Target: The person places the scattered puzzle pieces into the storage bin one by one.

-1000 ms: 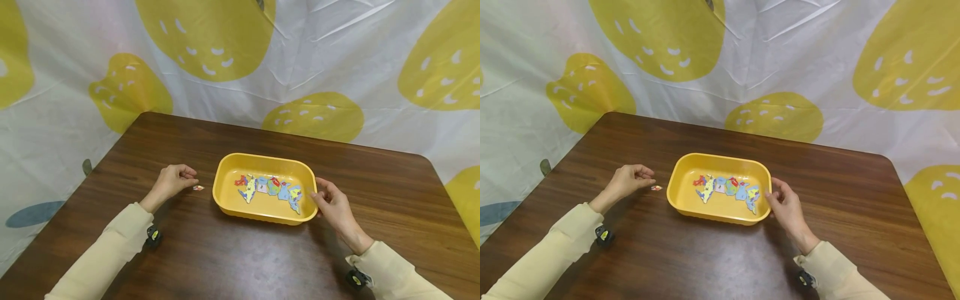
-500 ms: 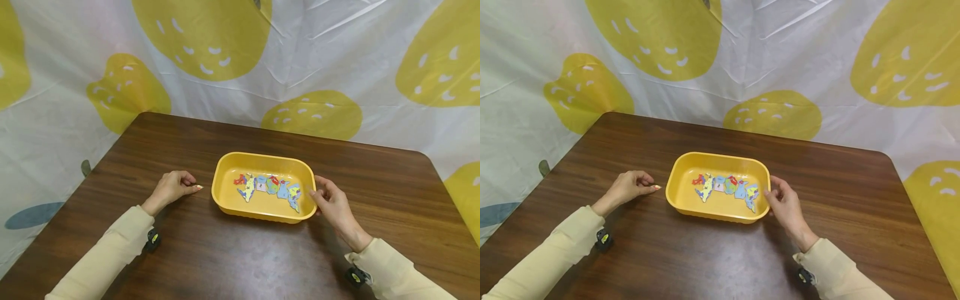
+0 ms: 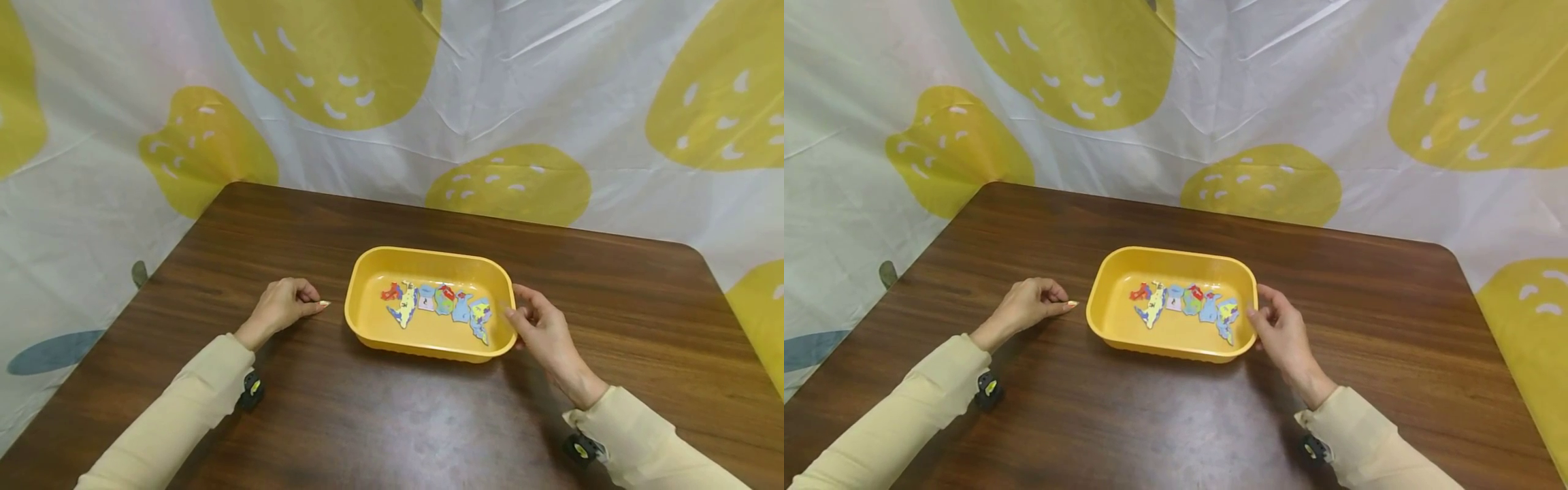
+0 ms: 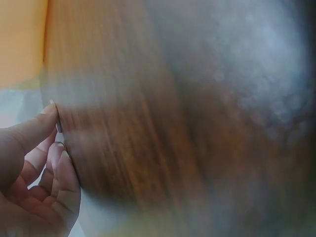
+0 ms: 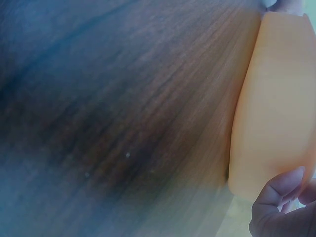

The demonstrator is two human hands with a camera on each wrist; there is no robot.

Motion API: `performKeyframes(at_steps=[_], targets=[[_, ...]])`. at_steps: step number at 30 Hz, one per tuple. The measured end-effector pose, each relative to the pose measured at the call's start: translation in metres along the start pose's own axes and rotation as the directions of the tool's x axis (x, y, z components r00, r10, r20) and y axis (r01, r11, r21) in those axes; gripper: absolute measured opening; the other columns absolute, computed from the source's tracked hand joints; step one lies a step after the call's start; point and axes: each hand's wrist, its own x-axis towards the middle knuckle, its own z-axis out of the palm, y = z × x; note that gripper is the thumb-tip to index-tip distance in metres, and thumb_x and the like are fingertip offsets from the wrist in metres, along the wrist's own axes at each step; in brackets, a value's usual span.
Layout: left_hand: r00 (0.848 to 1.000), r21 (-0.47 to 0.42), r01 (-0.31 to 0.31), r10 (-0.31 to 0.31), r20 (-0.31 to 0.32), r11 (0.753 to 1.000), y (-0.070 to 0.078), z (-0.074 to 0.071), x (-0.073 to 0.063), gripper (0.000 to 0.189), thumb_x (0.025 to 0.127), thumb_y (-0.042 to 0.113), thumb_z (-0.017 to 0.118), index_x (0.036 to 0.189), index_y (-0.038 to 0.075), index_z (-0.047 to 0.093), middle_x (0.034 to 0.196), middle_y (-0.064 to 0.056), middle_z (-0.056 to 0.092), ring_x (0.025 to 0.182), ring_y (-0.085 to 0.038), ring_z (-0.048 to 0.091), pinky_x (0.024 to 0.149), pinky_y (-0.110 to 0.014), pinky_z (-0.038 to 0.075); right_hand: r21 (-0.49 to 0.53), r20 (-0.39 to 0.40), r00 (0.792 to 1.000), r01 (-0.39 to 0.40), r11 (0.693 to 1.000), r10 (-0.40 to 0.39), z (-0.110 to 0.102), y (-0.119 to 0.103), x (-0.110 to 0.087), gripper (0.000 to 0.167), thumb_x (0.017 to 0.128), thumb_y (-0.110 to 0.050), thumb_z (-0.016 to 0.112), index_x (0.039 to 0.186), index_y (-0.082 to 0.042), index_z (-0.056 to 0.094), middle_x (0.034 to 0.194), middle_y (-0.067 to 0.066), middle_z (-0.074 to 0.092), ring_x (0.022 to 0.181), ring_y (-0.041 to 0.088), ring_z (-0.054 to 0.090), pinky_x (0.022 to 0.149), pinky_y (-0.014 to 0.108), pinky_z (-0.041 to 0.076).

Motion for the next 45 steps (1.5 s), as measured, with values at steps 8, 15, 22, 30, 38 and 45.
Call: performKeyframes(at_steps=[8,15,22,30,38,45], targets=[[1.0,0.003,0.016,-0.016,-0.01,1.0,0.0016,0.0004,-0.0014,0.019,0.078,0.026,0.077,0.08,0.009,0.07,0.075,-0.002,0.067,0.067,-0.012,0.055,0.062,-0.027,0.042,0.005,-0.007,1.0,0.002,1.0,-0.002,0.0006,0.0008,0.0002,0.047,0.095,-0.008,0.053,0.139,0.002,0.037,0.081,0.003,0.043,0.064,0.007,0.045,0.05,0.023,0.047],[1.0,-0.002,0.002,-0.003,-0.027,1.0,0.0014,0.0022,-0.0023,0.018,0.078,0.023,0.077,0.08,0.008,0.07,0.075,-0.002,0.067,0.068,-0.013,0.057,0.064,-0.028,0.045,0.011,0.005,1.0,0.006,1.0,-0.006,-0.0006,0.0008,-0.0016,0.049,0.096,-0.011,0.052,0.14,0.001,0.035,0.08,0.003,0.044,0.064,0.007,0.047,0.051,0.022,0.047],[0.997,0.0,-0.042,0.042,-0.06,0.999,0.0017,0.0036,-0.0033,0.017,0.078,0.023,0.077,0.079,0.008,0.068,0.076,-0.003,0.069,0.069,-0.014,0.061,0.066,-0.031,0.047,0.013,0.004,1.0,0.003,1.0,-0.003,-0.0005,0.0003,-0.0019,0.049,0.096,-0.011,0.052,0.14,0.002,0.035,0.081,0.003,0.045,0.064,0.007,0.047,0.051,0.022,0.047],[0.992,0.022,-0.087,0.088,-0.095,0.996,0.0019,0.0049,-0.0043,0.013,0.078,0.023,0.077,0.078,0.012,0.069,0.073,0.001,0.069,0.067,-0.012,0.061,0.064,-0.032,0.045,0.014,0.006,1.0,0.014,1.0,-0.015,0.0004,0.0012,-0.0007,0.047,0.096,-0.008,0.052,0.139,0.002,0.036,0.079,0.003,0.044,0.062,0.006,0.047,0.05,0.023,0.047],[0.99,-0.04,-0.064,0.059,-0.126,0.997,0.001,0.0023,-0.0038,0.011,0.079,0.02,0.076,0.078,0.011,0.071,0.075,-0.002,0.07,0.066,-0.012,0.062,0.063,-0.028,0.047,0.016,0.004,1.0,0.016,1.0,-0.016,0.0006,0.0009,-0.0004,0.047,0.096,-0.007,0.052,0.139,0.003,0.036,0.079,0.003,0.044,0.062,0.006,0.046,0.05,0.023,0.047],[0.995,-0.148,-0.02,0.005,-0.101,0.989,0.0049,-0.0028,-0.002,0.013,0.081,0.018,0.075,0.083,0.006,0.07,0.078,-0.006,0.07,0.065,-0.009,0.06,0.059,-0.022,0.048,0.013,0.002,1.0,0.022,1.0,-0.022,0.0007,0.0013,-0.0006,0.047,0.096,-0.01,0.053,0.139,0.003,0.037,0.079,0.003,0.044,0.063,0.006,0.046,0.05,0.022,0.047]])
